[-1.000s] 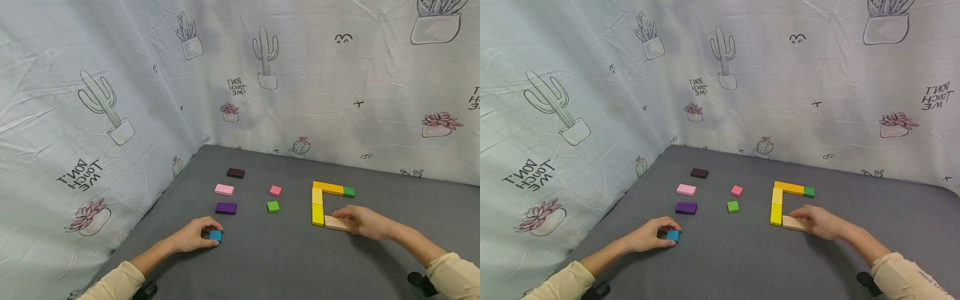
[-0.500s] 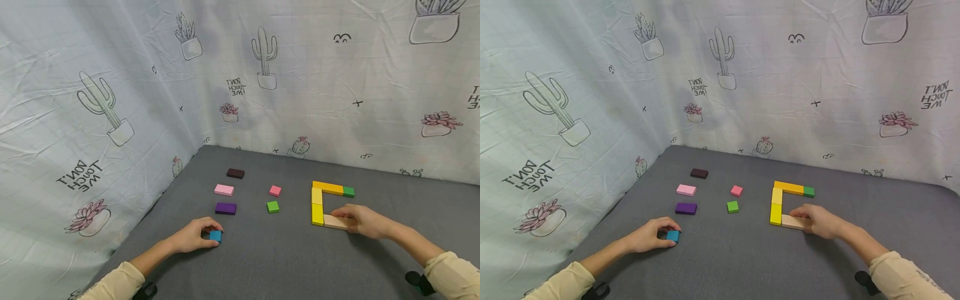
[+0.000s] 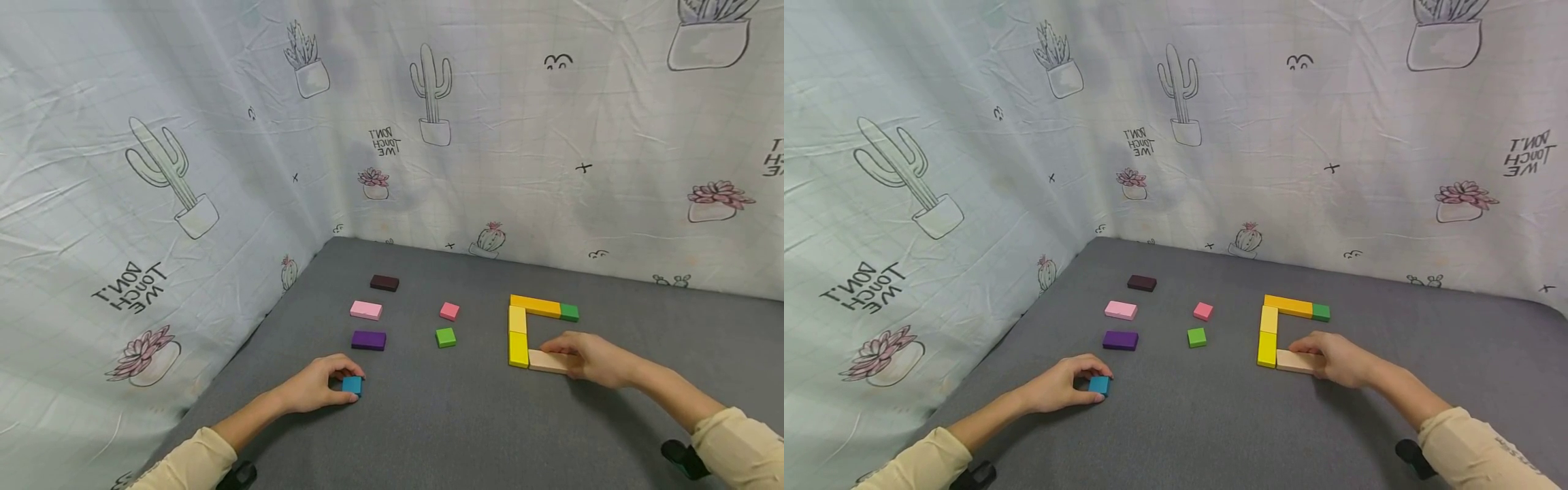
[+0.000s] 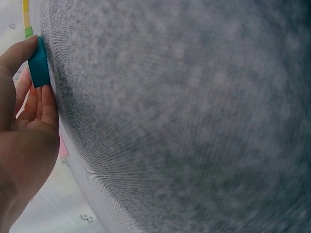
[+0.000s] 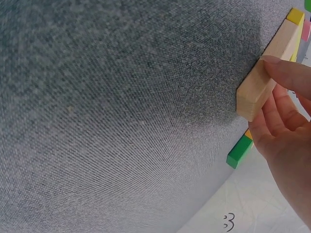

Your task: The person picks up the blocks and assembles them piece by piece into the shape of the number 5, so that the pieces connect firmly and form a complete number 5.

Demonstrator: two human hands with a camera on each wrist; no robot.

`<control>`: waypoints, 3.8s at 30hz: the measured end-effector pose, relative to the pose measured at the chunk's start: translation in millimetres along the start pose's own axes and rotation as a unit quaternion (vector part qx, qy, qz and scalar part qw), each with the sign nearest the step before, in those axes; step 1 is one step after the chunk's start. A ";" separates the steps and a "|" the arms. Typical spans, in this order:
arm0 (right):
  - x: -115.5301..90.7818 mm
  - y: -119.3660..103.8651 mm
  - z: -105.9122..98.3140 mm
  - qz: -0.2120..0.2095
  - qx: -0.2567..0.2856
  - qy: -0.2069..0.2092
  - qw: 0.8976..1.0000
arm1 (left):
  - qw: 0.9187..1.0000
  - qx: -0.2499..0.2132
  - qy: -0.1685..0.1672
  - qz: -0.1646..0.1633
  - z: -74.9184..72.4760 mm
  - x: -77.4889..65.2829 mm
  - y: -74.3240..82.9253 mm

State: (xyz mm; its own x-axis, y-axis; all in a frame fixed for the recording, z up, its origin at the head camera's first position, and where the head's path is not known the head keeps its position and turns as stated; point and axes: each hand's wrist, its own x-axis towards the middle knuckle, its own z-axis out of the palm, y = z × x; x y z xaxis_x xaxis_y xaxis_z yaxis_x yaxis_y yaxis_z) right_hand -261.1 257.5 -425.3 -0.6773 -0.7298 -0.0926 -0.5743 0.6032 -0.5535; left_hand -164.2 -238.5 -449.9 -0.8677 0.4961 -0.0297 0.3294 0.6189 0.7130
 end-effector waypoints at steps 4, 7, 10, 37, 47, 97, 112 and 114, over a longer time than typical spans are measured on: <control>0.8 0.9 -0.2 0.003 0.000 0.000 1.000 | 1.000 -0.001 0.000 -0.001 0.1 0.3 -0.1; 0.9 1.4 -0.4 0.004 0.002 0.002 1.000 | 1.000 0.001 -0.001 -0.003 0.0 0.8 -0.5; 0.9 0.8 -1.5 0.004 0.007 0.000 1.000 | 1.000 0.003 0.001 -0.003 0.0 1.3 -1.1; 0.9 1.5 -23.8 0.047 0.172 0.054 0.982 | 1.000 -0.006 -0.001 0.003 -0.1 -0.1 1.4; 11.8 -3.6 -26.3 0.068 0.259 0.079 0.960 | 1.000 -0.009 -0.001 0.005 -0.6 -0.7 1.0; 159.9 -92.2 29.2 0.098 0.512 0.051 0.852 | 1.000 -0.007 0.002 0.009 -1.2 -0.7 -5.2; 203.8 -126.6 54.8 0.120 0.498 0.100 0.853 | 1.000 -0.009 0.007 0.005 0.2 -0.1 -5.4; 207.9 -128.9 57.0 0.124 0.491 0.107 0.856 | 1.000 -0.014 0.006 0.005 -0.4 -0.5 -5.1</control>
State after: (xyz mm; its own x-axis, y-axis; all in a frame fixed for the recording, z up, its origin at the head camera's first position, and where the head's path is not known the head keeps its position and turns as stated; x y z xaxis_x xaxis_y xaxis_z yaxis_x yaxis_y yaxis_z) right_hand -301.6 9.7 -420.4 -0.8513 -0.4794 -0.2130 0.1917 0.0937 -0.9770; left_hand -165.6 -242.0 -453.3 -0.8692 0.4943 -0.0140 0.3275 0.5965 0.7327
